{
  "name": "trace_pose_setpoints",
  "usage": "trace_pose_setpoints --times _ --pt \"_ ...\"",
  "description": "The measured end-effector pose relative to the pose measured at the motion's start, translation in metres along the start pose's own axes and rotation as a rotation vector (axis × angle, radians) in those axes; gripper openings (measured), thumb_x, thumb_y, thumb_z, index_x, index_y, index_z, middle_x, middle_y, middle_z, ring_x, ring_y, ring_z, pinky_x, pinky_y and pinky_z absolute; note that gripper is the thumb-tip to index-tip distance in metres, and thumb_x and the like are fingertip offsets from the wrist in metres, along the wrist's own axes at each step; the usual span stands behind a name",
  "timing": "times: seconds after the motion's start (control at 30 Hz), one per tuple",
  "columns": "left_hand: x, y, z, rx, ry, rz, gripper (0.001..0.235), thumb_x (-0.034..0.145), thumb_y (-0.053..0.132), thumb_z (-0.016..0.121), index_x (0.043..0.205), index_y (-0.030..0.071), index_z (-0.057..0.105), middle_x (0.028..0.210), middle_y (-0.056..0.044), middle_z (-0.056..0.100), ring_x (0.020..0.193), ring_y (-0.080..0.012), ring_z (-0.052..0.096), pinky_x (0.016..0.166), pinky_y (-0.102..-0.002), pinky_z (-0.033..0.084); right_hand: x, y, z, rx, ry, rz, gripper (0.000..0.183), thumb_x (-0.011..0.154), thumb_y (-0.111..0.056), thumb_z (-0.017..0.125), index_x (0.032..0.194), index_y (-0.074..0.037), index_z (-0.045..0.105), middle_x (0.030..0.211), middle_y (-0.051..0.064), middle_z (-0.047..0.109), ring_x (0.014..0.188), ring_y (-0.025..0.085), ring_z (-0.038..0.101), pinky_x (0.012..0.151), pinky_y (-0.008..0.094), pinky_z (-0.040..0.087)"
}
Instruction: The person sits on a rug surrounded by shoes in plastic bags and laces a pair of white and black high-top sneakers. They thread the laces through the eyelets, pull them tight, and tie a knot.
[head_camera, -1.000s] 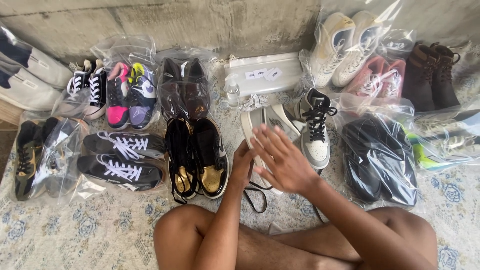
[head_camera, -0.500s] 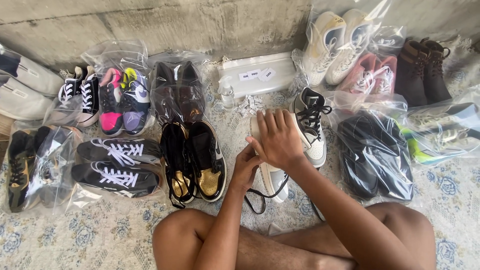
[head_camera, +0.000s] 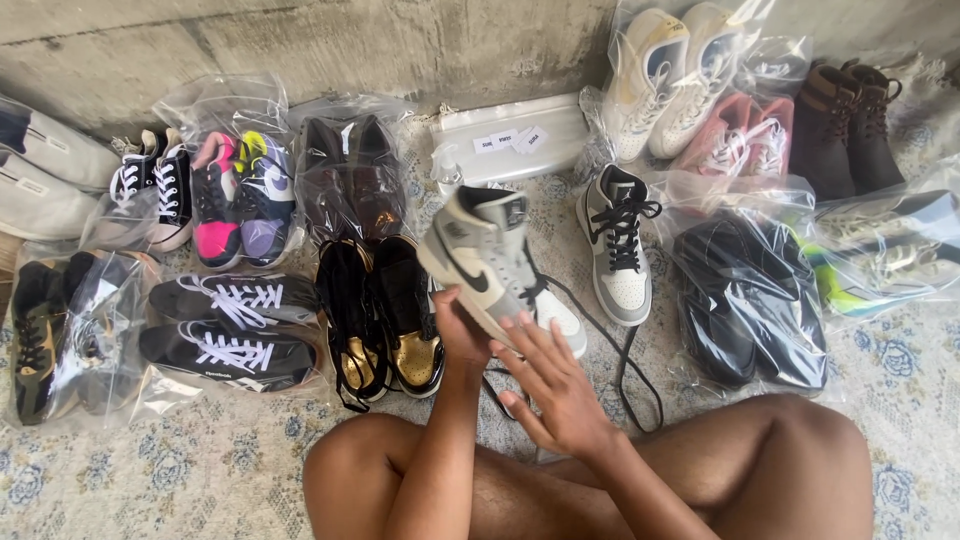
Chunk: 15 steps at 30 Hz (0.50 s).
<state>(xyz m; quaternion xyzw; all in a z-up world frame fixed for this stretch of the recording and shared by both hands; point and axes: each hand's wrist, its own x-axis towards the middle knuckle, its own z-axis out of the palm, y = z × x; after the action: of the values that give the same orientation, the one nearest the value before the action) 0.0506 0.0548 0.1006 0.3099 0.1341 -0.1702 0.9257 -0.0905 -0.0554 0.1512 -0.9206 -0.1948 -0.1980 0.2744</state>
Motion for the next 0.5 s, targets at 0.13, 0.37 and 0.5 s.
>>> trace_pose_setpoints --times 0.13,0.37,0.5 --pt "0.013 -0.014 -0.037 -0.382 -0.111 -0.014 0.063 0.079 0.039 0.050 0.132 0.006 0.056 0.126 -0.014 0.061 0.112 -0.0279 0.056 0.098 -0.042 0.041 0.001 0.006 -0.009 -0.028 0.176 0.133 0.060 0.108 -0.042 0.031 0.156 -0.007 0.032 0.170 0.013 0.022 0.159 0.028 0.013 0.134 0.053 0.006" --pt "0.012 -0.031 -0.032 -0.465 -0.054 -0.073 0.075 0.079 0.047 0.060 0.144 0.011 0.055 0.140 -0.014 0.060 0.121 -0.0315 0.059 0.113 -0.053 0.038 0.045 0.019 0.010 -0.135 0.089 0.231 0.078 0.105 -0.052 0.033 0.162 0.000 0.019 0.172 0.020 0.009 0.158 0.032 0.003 0.127 0.046 -0.002" --pt "0.020 -0.023 -0.043 -0.560 -0.184 -0.098 0.083 0.085 0.061 0.063 0.149 0.011 0.049 0.153 -0.012 0.049 0.131 -0.0291 0.053 0.117 -0.054 0.036 0.043 0.002 0.023 -0.355 0.037 0.144 0.085 0.103 -0.054 0.044 0.161 0.004 0.021 0.167 0.028 0.022 0.156 0.039 0.017 0.127 0.049 0.008"
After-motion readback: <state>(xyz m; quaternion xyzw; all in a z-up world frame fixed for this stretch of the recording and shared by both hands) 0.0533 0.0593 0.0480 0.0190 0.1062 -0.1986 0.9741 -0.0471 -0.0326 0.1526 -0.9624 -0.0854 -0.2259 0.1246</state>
